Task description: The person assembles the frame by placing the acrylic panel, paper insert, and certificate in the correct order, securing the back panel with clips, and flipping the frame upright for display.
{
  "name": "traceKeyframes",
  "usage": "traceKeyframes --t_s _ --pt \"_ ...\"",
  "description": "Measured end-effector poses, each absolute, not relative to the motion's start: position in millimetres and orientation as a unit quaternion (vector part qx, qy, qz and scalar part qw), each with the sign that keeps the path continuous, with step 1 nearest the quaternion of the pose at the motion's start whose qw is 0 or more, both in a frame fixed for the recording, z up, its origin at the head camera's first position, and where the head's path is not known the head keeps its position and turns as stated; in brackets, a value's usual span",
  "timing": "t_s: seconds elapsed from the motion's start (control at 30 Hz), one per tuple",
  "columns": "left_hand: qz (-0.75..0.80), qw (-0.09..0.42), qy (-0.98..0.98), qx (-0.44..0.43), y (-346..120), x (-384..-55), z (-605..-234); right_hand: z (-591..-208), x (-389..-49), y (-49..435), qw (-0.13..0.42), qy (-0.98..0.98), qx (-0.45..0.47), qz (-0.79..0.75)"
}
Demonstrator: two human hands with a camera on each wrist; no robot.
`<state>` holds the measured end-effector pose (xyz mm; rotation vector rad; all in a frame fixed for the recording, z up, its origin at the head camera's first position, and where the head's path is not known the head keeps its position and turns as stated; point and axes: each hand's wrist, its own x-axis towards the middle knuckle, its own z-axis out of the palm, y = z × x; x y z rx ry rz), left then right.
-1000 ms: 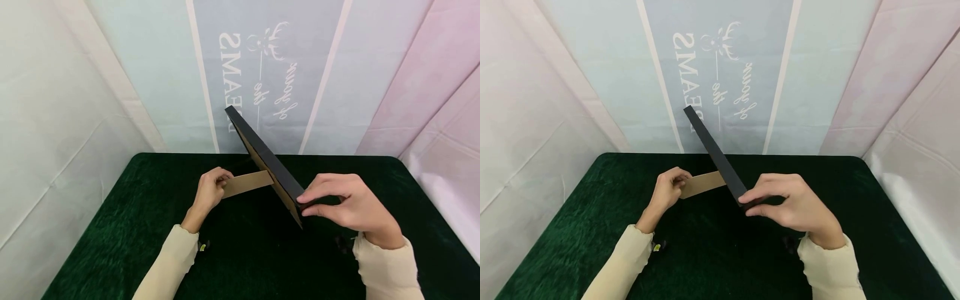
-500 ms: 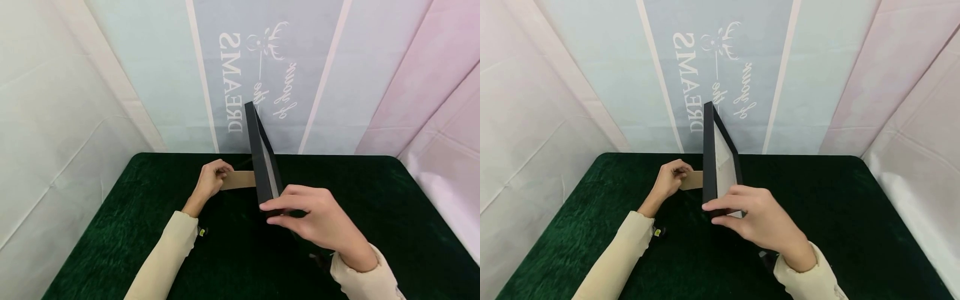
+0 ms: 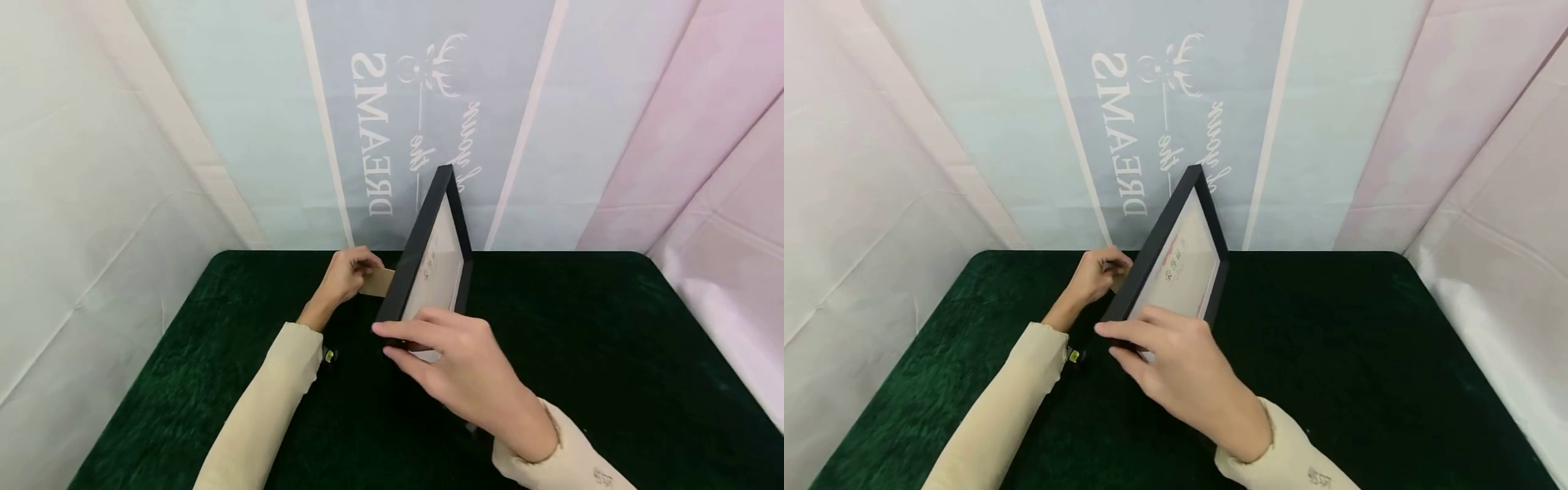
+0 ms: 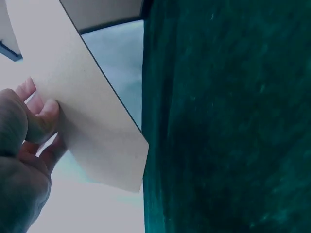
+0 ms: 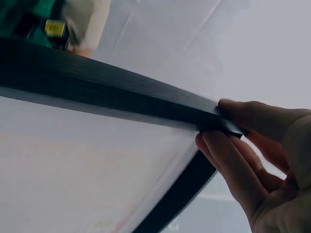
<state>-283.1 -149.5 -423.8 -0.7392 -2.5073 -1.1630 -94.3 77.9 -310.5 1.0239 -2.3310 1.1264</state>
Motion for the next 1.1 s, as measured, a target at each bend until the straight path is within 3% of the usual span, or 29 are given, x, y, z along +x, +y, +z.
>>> traceKeyframes --t_s 0.27,0.5,0.73,0.97,1.1 --pt "-0.411 0.144 -0.862 -0.260 -157.5 -293.1 -434.0 -318.4 -98.5 48.1 0.185 -0.823 0.365 0.395" --pt "-0.420 0.159 -0.860 -0.242 -160.6 -276.0 -416.7 -326.7 -99.2 50.2 0.185 -0.818 0.353 0.416" --pt "-0.471 0.192 -0.826 -0.243 -165.9 -228.4 -372.6 -332.2 -99.2 56.7 0.153 -0.811 0.350 0.443" --pt "-0.546 0.132 -0.778 -0.281 -158.0 -164.2 -333.8 -337.0 -99.3 58.8 0.150 -0.796 0.361 0.462" --pt "-0.513 0.129 -0.789 -0.312 -150.5 -136.9 -325.0 -339.3 -99.7 62.4 0.142 -0.784 0.372 0.476"
